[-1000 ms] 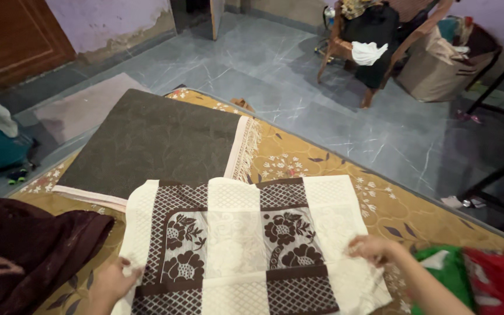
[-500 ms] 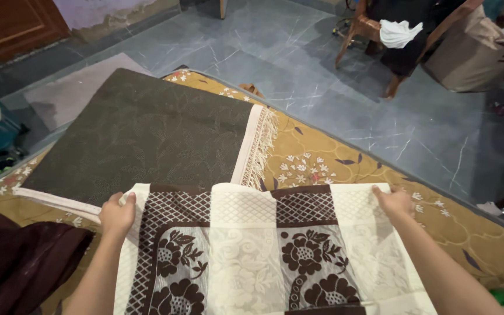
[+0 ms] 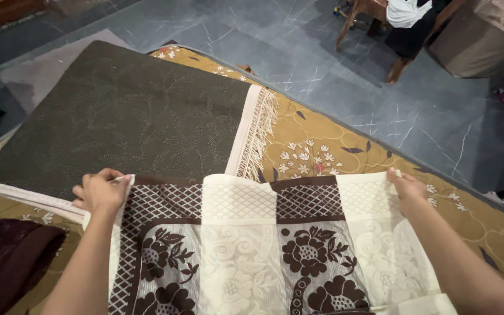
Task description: The person folds a patterned white and brown cloth on a bed, smoothing it and aligning the edges. They then unfold the cloth, shake it out, and refold it into a compact rectangle.
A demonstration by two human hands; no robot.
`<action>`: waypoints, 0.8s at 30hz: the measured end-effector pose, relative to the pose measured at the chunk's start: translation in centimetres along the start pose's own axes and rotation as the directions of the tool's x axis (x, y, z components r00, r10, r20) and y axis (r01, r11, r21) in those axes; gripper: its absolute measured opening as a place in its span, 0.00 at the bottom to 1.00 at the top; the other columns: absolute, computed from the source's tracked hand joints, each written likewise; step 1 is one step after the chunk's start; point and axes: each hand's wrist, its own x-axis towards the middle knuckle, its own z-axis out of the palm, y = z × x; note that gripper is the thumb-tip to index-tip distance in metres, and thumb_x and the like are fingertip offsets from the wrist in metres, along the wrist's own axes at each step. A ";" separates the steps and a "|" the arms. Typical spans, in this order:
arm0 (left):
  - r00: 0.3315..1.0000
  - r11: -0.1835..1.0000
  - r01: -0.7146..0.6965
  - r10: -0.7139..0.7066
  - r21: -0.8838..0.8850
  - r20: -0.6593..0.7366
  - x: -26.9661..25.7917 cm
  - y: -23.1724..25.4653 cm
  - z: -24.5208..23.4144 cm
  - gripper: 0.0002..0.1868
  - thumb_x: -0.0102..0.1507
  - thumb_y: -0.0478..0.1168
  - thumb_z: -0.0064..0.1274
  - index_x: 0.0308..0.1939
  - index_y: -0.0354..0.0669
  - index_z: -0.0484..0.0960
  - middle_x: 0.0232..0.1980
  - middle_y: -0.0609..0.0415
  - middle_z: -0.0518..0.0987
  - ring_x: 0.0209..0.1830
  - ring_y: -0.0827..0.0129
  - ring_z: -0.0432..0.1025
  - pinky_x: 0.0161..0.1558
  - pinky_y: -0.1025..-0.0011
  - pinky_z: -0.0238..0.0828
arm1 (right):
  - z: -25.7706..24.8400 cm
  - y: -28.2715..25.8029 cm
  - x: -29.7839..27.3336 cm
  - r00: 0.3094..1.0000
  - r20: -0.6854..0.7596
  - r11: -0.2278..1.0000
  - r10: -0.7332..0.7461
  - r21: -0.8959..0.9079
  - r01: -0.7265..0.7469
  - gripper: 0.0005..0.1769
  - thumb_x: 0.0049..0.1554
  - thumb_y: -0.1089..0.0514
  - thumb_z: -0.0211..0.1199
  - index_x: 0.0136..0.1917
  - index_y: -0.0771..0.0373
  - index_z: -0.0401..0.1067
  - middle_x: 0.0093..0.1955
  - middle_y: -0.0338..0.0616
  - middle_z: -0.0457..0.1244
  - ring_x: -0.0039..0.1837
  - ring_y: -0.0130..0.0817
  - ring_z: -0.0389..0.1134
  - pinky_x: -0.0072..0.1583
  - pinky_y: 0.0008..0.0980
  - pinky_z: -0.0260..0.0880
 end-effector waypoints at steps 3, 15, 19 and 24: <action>0.997 0.999 0.007 -0.011 -0.052 -0.075 0.2 -1.1 0.4 0.11 0.65 0.52 0.63 0.45 0.56 0.89 0.51 0.55 0.86 0.65 0.55 0.63 0.73 0.47 0.46 | -0.1 -0.6 0.1 0.976 -0.160 0.988 0.149 0.062 -0.141 0.21 0.53 0.45 0.76 0.57 0.54 0.80 0.60 0.40 0.70 0.58 0.32 0.69 0.59 0.34 0.68; 0.882 0.909 -0.416 0.402 -0.005 -0.244 -6.8 2.3 -0.1 0.29 0.70 0.49 0.50 0.70 0.35 0.68 0.77 0.41 0.62 0.79 0.52 0.52 0.74 0.39 0.37 | -0.1 -3.8 -9.9 0.709 -0.159 0.556 -0.687 -0.744 0.372 0.32 0.56 0.44 0.73 0.66 0.63 0.70 0.63 0.61 0.62 0.70 0.61 0.57 0.70 0.65 0.49; 0.636 0.638 -0.770 0.768 -0.006 -0.081 -18.4 7.0 2.1 0.41 0.67 0.58 0.37 0.79 0.41 0.50 0.84 0.48 0.43 0.83 0.59 0.37 0.77 0.52 0.31 | 5.4 -2.7 -23.3 0.748 0.447 0.777 -0.491 -0.164 0.608 0.33 0.55 0.56 0.56 0.75 0.55 0.67 0.63 0.52 0.67 0.65 0.46 0.69 0.70 0.48 0.65; 0.630 0.665 -0.744 0.661 0.071 0.408 -25.5 5.6 3.0 0.35 0.69 0.63 0.31 0.80 0.64 0.47 0.84 0.60 0.36 0.84 0.66 0.30 0.80 0.55 0.25 | 7.8 1.6 -33.8 0.214 0.799 0.059 -0.561 -0.219 0.974 0.35 0.63 0.41 0.52 0.79 0.52 0.57 0.84 0.50 0.43 0.82 0.48 0.39 0.76 0.56 0.37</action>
